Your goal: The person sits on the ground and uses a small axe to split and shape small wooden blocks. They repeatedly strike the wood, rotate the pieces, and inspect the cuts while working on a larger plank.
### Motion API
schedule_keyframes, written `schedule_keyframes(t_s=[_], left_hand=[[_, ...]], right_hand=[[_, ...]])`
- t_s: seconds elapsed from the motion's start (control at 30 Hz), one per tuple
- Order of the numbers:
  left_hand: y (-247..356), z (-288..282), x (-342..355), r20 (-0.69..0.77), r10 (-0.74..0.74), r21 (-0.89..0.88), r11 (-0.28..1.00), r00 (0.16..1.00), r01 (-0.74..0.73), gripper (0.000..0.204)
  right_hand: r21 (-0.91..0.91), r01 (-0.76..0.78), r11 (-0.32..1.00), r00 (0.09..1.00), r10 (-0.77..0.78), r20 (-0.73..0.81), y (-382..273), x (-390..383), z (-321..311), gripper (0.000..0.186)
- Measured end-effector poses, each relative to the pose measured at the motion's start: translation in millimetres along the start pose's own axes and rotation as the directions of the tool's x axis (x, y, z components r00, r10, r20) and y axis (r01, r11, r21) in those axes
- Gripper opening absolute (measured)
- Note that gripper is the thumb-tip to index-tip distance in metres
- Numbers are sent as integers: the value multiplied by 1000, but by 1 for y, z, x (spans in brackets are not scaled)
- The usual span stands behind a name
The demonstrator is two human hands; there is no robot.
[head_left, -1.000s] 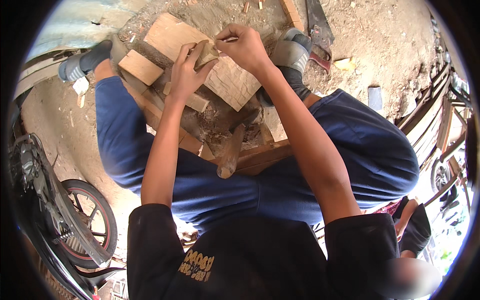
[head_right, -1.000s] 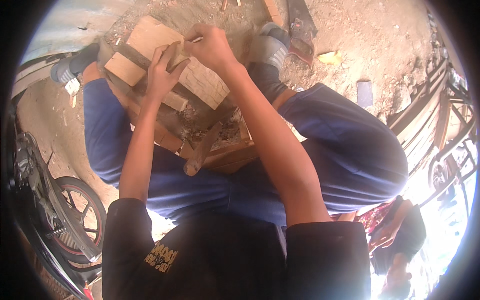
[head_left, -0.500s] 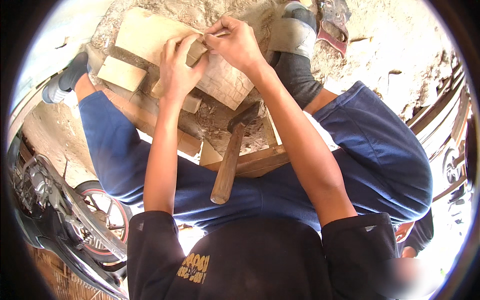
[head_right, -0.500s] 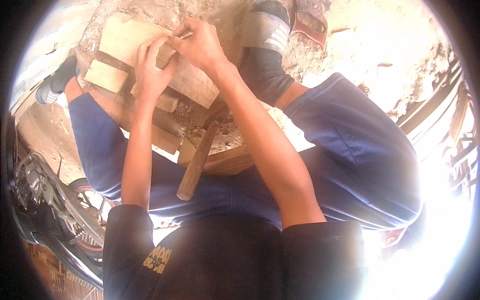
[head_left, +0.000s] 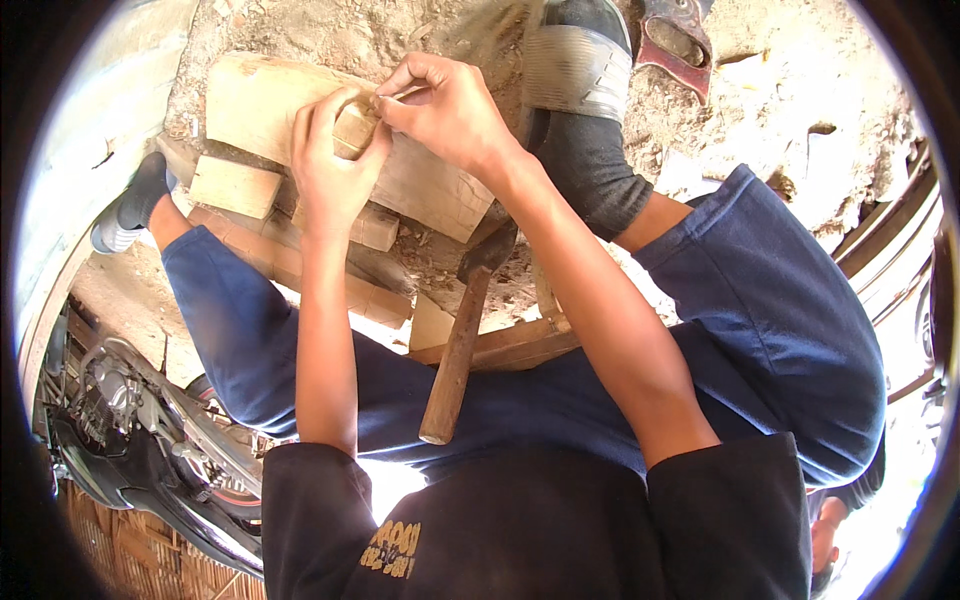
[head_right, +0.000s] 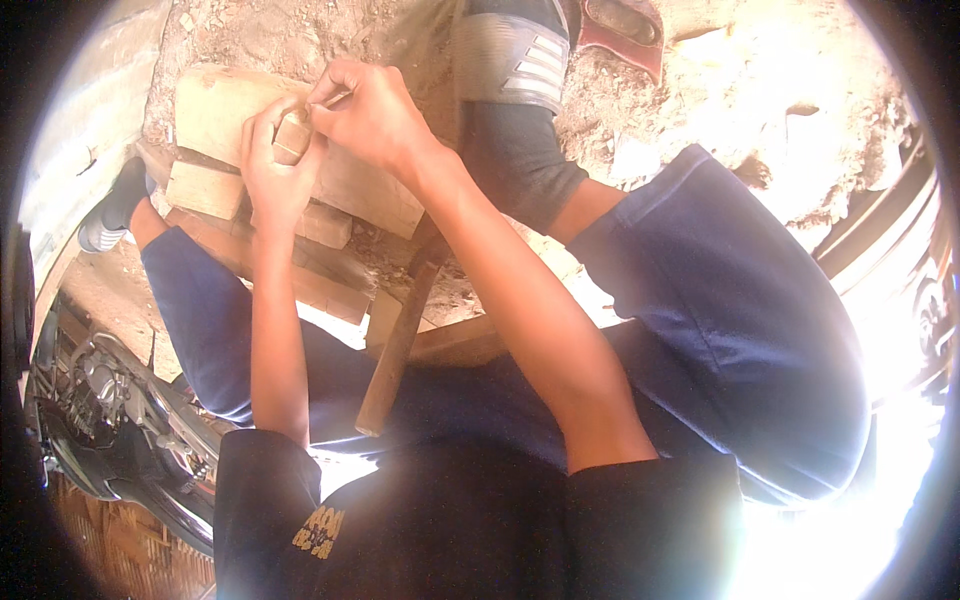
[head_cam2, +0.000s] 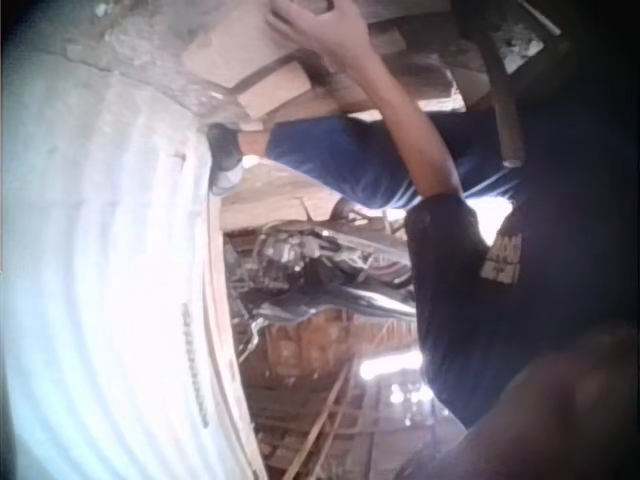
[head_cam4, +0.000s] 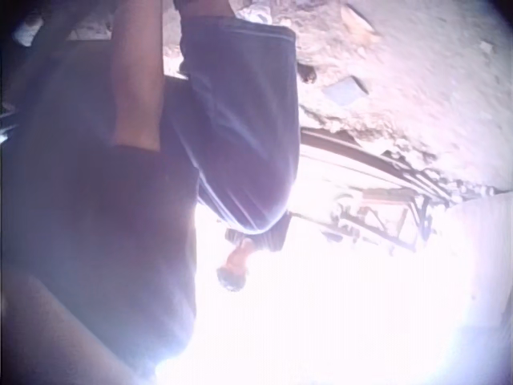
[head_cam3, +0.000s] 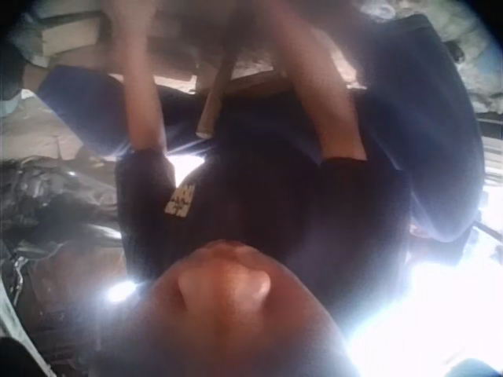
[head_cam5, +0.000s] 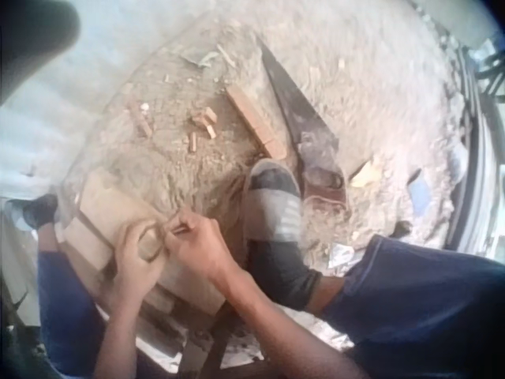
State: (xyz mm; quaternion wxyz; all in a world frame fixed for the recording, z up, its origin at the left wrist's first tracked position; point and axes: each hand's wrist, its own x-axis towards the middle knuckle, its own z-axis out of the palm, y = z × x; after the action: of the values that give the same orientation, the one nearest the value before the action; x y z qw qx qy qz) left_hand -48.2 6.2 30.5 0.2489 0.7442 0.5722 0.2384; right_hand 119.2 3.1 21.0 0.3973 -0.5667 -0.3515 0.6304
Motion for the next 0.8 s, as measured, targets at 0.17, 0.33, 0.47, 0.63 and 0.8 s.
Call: schedule_keyframes(t_s=[0.17, 0.33, 0.47, 0.63, 0.8], left_hand=[[0, 3, -7, -48, -4, 87, 996, 999, 8, 41], [-2, -1, -30, -117, -120, 115, 984, 986, 133, 40], [1, 1, -47, -85, -46, 18, 999, 995, 47, 43], [1, -3, -34, 63, 239, 37, 970, 969, -242, 46], [-2, -5, -19, 214, 317, 80, 937, 924, -340, 43]], right_hand=[[21, -8, 1000, 999, 7, 41, -3, 1, 0, 13], [82, -20, 996, 999, 16, 39, 7, 2, 9, 9], [138, 54, 989, 996, -43, -80, 2, 11, -5, 10], [250, -67, 966, 992, 90, -84, -13, 11, -16, 12], [115, 96, 989, 974, -69, -216, -14, 11, -21, 14]])
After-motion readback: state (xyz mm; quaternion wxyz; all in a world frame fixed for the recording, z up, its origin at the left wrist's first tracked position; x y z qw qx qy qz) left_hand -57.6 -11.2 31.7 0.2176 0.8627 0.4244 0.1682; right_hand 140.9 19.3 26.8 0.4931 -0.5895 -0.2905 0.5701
